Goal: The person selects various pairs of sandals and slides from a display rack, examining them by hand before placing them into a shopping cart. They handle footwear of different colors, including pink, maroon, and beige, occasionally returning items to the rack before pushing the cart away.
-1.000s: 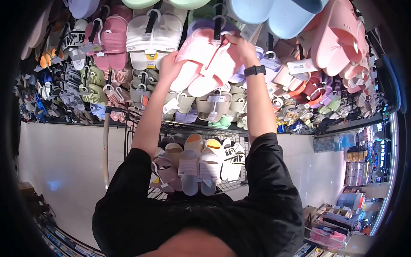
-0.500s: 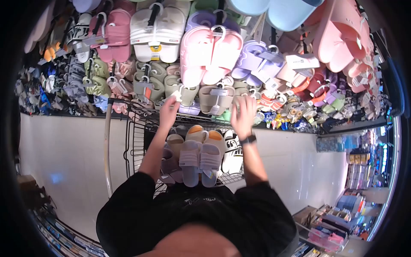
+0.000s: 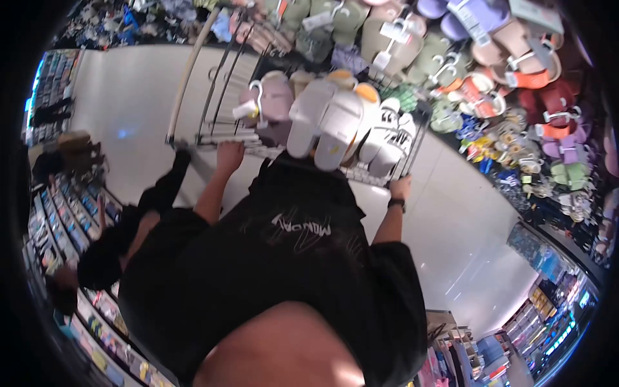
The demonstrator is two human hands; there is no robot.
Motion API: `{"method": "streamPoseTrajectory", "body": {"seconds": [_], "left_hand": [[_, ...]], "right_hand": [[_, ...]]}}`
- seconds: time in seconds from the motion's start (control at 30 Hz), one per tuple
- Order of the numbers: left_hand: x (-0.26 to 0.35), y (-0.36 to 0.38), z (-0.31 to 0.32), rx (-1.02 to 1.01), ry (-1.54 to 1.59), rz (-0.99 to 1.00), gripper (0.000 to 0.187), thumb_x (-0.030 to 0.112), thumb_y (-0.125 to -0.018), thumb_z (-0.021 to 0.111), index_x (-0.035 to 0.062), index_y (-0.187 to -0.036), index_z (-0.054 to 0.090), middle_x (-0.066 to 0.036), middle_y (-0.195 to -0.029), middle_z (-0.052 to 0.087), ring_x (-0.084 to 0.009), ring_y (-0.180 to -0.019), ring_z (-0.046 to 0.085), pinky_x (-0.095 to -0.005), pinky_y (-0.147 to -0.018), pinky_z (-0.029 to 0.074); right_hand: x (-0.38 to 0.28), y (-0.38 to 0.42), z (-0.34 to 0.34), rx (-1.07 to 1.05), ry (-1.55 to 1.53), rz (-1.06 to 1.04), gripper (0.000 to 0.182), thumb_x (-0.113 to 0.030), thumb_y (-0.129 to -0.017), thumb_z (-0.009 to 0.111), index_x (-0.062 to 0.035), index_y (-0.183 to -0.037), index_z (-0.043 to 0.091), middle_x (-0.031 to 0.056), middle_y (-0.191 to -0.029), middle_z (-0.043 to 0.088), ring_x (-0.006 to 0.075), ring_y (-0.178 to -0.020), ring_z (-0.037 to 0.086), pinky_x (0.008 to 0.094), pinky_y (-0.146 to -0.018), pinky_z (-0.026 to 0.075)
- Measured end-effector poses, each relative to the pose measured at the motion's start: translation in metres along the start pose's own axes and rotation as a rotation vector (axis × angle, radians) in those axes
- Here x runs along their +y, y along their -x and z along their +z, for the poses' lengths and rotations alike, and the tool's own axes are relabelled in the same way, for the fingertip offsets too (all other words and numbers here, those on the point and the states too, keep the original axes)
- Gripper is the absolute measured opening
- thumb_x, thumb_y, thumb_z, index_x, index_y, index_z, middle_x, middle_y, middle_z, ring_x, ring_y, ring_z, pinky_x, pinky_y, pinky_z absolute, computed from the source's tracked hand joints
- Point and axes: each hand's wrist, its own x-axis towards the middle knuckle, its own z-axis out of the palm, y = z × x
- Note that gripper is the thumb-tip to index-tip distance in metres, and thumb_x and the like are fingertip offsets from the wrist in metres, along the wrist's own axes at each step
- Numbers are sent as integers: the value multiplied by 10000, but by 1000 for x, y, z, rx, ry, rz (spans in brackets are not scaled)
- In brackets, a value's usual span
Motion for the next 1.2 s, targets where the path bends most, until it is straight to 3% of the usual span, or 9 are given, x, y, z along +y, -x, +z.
{"method": "streamPoseTrajectory", "body": {"seconds": [0.27, 0.43, 0.57, 0.67, 0.8, 0.83, 1.0, 1.1, 1.2], "left_hand": [[5, 14, -10, 65, 26, -96, 328, 332, -916, 492, 104, -874, 723, -97, -897, 697, -267, -950, 628, -475, -1011, 343], [9, 17, -4, -34, 12, -185, 364, 370, -935, 455, 134, -1133, 649, -79, -1234, 595, -244, -1276, 443, -550, -1105, 248], [15, 15, 4, -78, 39, -236, 410, 407, -938, 437, 137, -1180, 627, -89, -1343, 523, -287, -1372, 330, -555, -1106, 246], [17, -1, 3, -185, -41, -291, 430, 414, -940, 413, 134, -1181, 631, -112, -1365, 510, -284, -1371, 336, -563, -1108, 237], [15, -33, 3, -390, -160, -327, 468, 418, -907, 439, 89, -1171, 641, -141, -1225, 623, -297, -1246, 508, -567, -1103, 236], [17, -38, 3, -370, -167, -332, 461, 406, -878, 479, 79, -1157, 646, -130, -1175, 653, -291, -1175, 572, -564, -1109, 216], [19, -50, -34, -353, -44, -331, 409, 374, -842, 531, 72, -1075, 679, -152, -1123, 668, -314, -1061, 632, -479, -987, 418], [-33, -78, -8, -273, 64, -307, 381, 355, -820, 558, 59, -1020, 690, -175, -1061, 678, -351, -1012, 644, -447, -844, 520], [-77, -83, 26, -131, 173, -343, 355, 331, -816, 551, 55, -993, 685, -202, -987, 680, -377, -946, 656, -490, -835, 513]], "right_hand": [[-3, 9, 6, 60, -151, -121, 451, -88, -726, 517, -7, -1161, 428, 299, -1039, 620, 473, -950, 609, 521, -827, 483], [-6, 5, 16, 47, -131, -138, 388, -79, -753, 503, 23, -1120, 428, 324, -1034, 606, 485, -946, 605, 515, -838, 490], [-11, 7, 20, 42, -149, -153, 383, -84, -766, 518, 27, -1119, 422, 327, -1026, 603, 485, -935, 604, 516, -834, 489], [-14, 4, 29, 51, -151, -186, 389, -81, -766, 522, 19, -1128, 421, 325, -1028, 603, 486, -928, 603, 521, -831, 487], [-16, -2, 38, 24, -171, -206, 387, -101, -776, 543, 19, -1126, 427, 315, -1019, 608, 478, -942, 597, 510, -830, 482], [-16, -5, 41, 26, -192, -211, 388, -109, -780, 550, 20, -1125, 430, 310, -1011, 611, 475, -948, 594, 505, -831, 479], [-28, -5, 47, 30, -174, -157, 439, -131, -765, 549, 4, -1164, 422, 309, -1043, 606, 476, -978, 591, 506, -849, 482], [-61, -9, 70, 45, -137, -73, 528, -154, -769, 541, -17, -1257, 393, 293, -1088, 601, 464, -1000, 595, 503, -877, 476], [-95, 6, 79, 115, -162, 40, 538, -144, -769, 540, -29, -1275, 394, 278, -1171, 565, 452, -1070, 570, 494, -915, 459]]}}
